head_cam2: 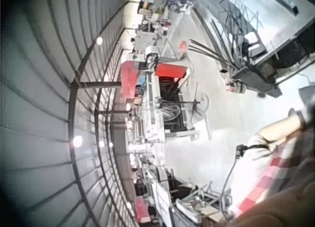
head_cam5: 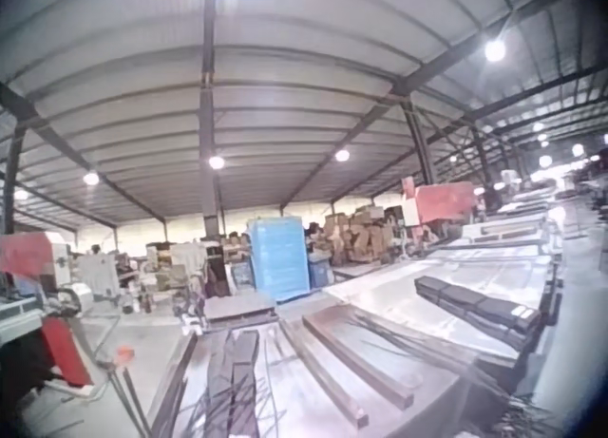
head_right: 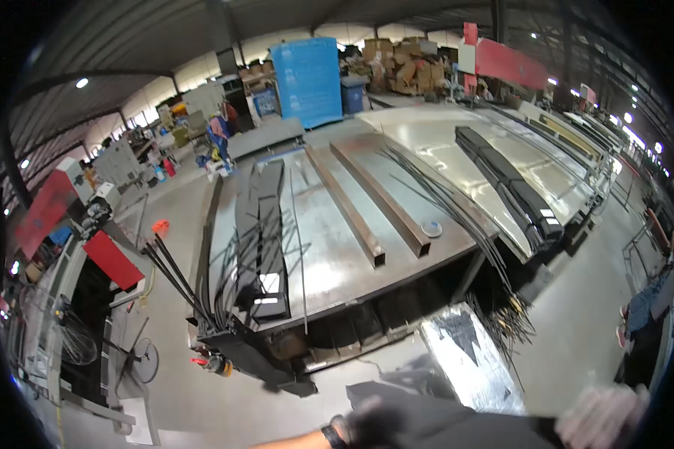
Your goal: The worker is bundling several black flexible strips together using tape on a workbench.
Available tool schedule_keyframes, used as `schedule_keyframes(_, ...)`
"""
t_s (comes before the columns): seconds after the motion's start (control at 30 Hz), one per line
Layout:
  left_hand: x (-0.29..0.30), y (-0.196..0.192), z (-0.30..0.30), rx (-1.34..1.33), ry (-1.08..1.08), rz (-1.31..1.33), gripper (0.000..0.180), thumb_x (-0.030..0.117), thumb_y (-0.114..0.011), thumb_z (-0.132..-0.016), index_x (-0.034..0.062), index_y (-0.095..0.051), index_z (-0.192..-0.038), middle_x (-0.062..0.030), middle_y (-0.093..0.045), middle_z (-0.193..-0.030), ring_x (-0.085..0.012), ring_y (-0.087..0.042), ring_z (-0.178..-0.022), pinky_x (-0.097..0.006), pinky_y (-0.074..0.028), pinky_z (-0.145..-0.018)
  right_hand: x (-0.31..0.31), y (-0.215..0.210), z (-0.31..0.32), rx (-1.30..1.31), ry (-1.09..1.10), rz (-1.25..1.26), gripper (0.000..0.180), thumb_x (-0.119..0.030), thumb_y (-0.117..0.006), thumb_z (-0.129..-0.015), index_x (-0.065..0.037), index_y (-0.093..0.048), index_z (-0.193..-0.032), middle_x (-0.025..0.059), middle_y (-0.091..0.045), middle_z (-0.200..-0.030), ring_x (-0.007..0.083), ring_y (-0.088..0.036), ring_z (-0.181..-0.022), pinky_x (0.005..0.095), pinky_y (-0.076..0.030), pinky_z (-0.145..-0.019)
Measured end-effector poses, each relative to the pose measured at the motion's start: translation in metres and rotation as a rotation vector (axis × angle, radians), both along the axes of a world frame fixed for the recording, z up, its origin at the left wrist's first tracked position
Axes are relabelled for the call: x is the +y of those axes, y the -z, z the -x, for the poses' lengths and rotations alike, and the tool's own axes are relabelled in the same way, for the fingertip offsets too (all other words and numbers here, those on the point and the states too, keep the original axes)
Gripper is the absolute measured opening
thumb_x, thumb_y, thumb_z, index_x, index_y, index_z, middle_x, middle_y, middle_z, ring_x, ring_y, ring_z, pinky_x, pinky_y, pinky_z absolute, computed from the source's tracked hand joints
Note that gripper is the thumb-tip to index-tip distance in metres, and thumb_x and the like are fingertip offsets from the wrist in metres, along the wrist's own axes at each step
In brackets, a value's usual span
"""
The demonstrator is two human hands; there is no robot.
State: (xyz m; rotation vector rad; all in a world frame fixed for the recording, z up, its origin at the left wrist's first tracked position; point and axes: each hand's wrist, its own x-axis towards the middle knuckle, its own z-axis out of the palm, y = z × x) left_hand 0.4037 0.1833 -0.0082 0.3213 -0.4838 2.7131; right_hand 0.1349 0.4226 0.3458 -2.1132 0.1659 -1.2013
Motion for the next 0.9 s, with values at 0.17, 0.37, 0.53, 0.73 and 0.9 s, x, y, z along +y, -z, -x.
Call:
schedule_keyframes(0.17,-0.060,-0.006,-0.024,-0.774,-0.733,1.235,0.071,0.057,-0.027,-0.101,0.0006,-0.041,-0.142,-0.0157,-0.051,-0.137,-0.0264,-0.045,-0.130,-0.040,-0.031,-0.114,-0.171,0.119,-0.081,0.556,0.952,0.032,0.059,-0.023,-0.072,-0.084,-0.001,-0.049,-0.133,0.0129,-0.063,-0.122,0.0285,-0.063,-0.108,0.0372,-0.050,-0.095)
schedule_keyframes(0.37,-0.091,-0.039,-0.056,-0.136,-0.761,1.801,0.119,0.020,-0.082,-0.075,0.0015,0.007,-0.151,-0.0191,-0.038,-0.146,-0.0293,-0.046,-0.129,-0.038,-0.032,-0.113,-0.181,0.350,-0.133,-0.276,0.817,-1.119,0.086,0.003,-0.076,-0.073,-0.006,-0.025,-0.142,0.0097,-0.055,-0.117,0.0166,-0.054,-0.111,0.0332,-0.045,-0.098)
schedule_keyframes(0.53,-0.100,-0.026,-0.060,-0.248,-0.592,2.311,0.108,0.014,-0.085,-0.069,0.0030,-0.011,-0.147,-0.0168,-0.049,-0.127,-0.0250,-0.055,-0.114,-0.037,-0.045,-0.099,-0.177,0.294,-0.162,0.135,1.061,-0.879,0.088,0.000,-0.079,-0.072,-0.006,-0.023,-0.139,0.0099,-0.054,-0.113,0.0182,-0.055,-0.105,0.0326,-0.045,-0.096)
schedule_keyframes(0.73,-0.097,-0.041,-0.065,-0.174,-0.808,2.181,0.090,0.016,-0.087,-0.068,0.0038,-0.030,-0.136,-0.0143,-0.057,-0.119,-0.0251,-0.059,-0.109,-0.036,-0.048,-0.096,-0.161,0.290,-0.167,0.160,1.099,-0.870,0.084,-0.008,-0.082,-0.072,-0.004,-0.029,-0.137,0.0132,-0.057,-0.113,0.0214,-0.057,-0.104,0.0334,-0.048,-0.093)
schedule_keyframes(0.9,-0.111,-0.049,-0.057,0.023,-0.659,2.318,0.080,0.024,-0.087,-0.069,0.0044,-0.040,-0.130,-0.0164,-0.056,-0.125,-0.0300,-0.057,-0.116,-0.038,-0.046,-0.099,-0.154,0.283,-0.169,0.297,1.254,-0.833,0.086,-0.017,-0.084,-0.071,-0.003,-0.032,-0.137,0.0187,-0.059,-0.113,0.0279,-0.058,-0.109,0.0352,-0.047,-0.096)
